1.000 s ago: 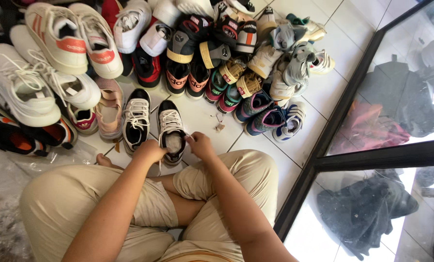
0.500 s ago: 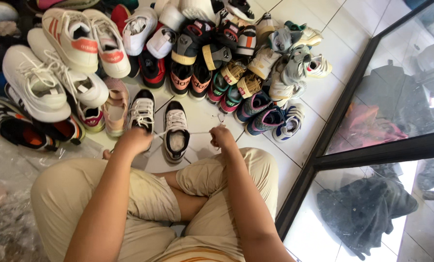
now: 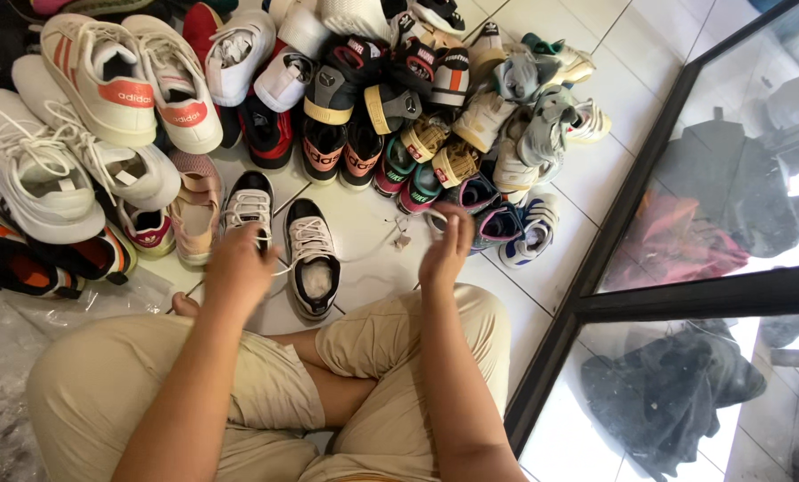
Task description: The person laces a pair of black and white shoes while sitting on the floor, using a cloth to wipe one of the shoes before finishing the lacing.
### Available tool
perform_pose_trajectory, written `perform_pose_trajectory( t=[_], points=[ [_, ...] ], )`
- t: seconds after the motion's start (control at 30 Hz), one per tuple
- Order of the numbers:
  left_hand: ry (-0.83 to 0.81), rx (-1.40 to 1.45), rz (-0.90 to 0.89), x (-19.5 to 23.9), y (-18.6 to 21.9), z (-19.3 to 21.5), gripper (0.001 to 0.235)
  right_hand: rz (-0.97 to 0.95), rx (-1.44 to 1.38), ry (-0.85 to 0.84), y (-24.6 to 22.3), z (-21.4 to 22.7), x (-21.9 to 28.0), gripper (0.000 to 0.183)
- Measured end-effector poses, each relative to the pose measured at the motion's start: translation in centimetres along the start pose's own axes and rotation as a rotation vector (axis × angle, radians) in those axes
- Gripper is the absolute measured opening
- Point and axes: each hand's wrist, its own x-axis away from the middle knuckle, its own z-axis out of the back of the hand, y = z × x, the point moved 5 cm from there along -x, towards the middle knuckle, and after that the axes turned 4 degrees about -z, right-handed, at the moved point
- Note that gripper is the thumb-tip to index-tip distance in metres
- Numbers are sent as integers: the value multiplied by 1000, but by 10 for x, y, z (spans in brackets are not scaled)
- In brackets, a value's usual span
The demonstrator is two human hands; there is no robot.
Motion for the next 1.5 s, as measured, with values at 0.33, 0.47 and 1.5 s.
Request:
perform_pose_trajectory(
  t=[0.33,0.47,1.5],
  points=[
    [113,23,-529,-18,40,-95,33,-232,988,-498,98,-12,11,41],
    [-136,-9,-414,-25,24,-127,29,-271,1503,-573,174,3,2,64],
    [-137,338,-316,3,39,-62,41,-504,499,-209,154,-4,10,12]
  ],
)
